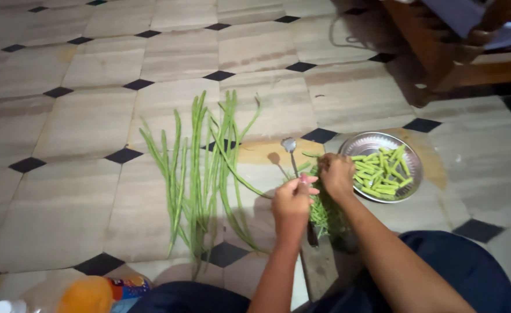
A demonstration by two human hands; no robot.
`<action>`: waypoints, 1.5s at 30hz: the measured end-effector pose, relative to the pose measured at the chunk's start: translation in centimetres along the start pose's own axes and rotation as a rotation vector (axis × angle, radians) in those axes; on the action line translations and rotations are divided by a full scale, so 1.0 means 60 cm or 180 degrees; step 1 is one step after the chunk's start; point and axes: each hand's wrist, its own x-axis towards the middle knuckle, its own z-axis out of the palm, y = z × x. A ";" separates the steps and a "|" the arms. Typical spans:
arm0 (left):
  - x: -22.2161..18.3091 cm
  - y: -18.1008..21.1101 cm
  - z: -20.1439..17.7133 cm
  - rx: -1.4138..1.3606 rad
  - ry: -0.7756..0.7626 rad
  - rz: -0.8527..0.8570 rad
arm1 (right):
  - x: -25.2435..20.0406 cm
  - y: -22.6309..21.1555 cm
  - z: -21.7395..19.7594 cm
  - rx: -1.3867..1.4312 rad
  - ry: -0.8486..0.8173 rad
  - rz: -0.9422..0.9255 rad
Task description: The person breaks long green beans into smaller pieces by hand, placing the segments onto a metal plate.
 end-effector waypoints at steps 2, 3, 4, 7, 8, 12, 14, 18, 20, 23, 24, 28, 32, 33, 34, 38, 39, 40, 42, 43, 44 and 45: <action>-0.005 0.016 -0.002 -0.0084 0.0035 -0.0043 | 0.004 -0.001 0.005 -0.0245 0.0195 -0.0170; -0.006 0.021 -0.003 -0.0126 0.0051 -0.0066 | 0.004 0.000 0.007 -0.0281 0.0171 -0.0110; -0.007 0.025 -0.004 -0.0129 0.0058 -0.0079 | 0.004 0.003 0.009 -0.0317 0.0146 -0.0049; -0.007 0.032 -0.006 -0.0095 0.0050 -0.0125 | 0.007 0.011 0.014 -0.0356 0.0082 0.0129; -0.006 0.032 -0.006 -0.0055 0.0042 -0.0148 | 0.008 0.015 0.015 -0.0362 0.0065 0.0188; 0.002 0.029 -0.010 0.0142 0.0016 0.0030 | 0.006 0.030 0.010 0.0254 0.0663 0.0223; 0.013 0.031 -0.016 0.0301 0.0105 -0.0114 | 0.014 0.024 0.001 0.0684 0.0882 0.0424; 0.018 0.020 -0.026 0.0605 0.0255 0.0006 | 0.036 -0.009 -0.073 0.1941 0.0191 0.1327; 0.017 0.006 -0.025 0.0729 0.0221 0.0202 | 0.036 -0.033 -0.131 0.2848 -0.0563 0.1716; 0.026 -0.021 -0.015 0.0551 -0.0003 0.0435 | 0.005 -0.065 -0.215 0.3183 -0.1505 0.0752; 0.029 -0.031 -0.010 0.0431 -0.0101 0.0498 | -0.011 -0.070 -0.241 0.3082 -0.1578 0.0618; 0.055 -0.061 0.007 -0.0430 -0.1052 0.0028 | -0.083 -0.080 -0.294 0.3100 -0.1691 0.0491; 0.057 -0.076 0.022 -0.0650 -0.1352 -0.0151 | -0.108 -0.087 -0.284 0.3242 -0.1499 0.0456; 0.056 -0.076 0.019 -0.0660 -0.1353 -0.0230 | -0.108 -0.094 -0.275 0.3219 -0.1428 0.0367; 0.054 -0.076 0.015 -0.0730 -0.1288 -0.0255 | -0.107 -0.103 -0.267 0.3196 -0.1357 0.0278; 0.052 -0.071 -0.011 -0.0910 -0.1104 -0.0386 | -0.117 -0.133 -0.260 0.2429 -0.1054 0.0208; 0.051 -0.069 -0.011 -0.0956 -0.1079 -0.0427 | -0.118 -0.137 -0.266 0.2161 -0.0803 -0.0128; 0.050 -0.067 -0.012 -0.0915 -0.1076 -0.0463 | -0.121 -0.140 -0.272 0.1887 -0.0554 -0.0459; 0.048 -0.064 -0.014 -0.0830 -0.1063 -0.0534 | -0.120 -0.148 -0.278 0.1618 -0.0196 -0.0803; 0.047 -0.063 -0.014 -0.0853 -0.1070 -0.0532 | -0.121 -0.151 -0.278 0.1634 -0.0093 -0.0810; 0.045 -0.064 -0.012 -0.0876 -0.1078 -0.0530 | -0.122 -0.152 -0.279 0.1650 0.0011 -0.0817; 0.044 -0.064 -0.013 -0.0892 -0.1087 -0.0530 | -0.123 -0.152 -0.279 0.1742 0.0024 -0.0767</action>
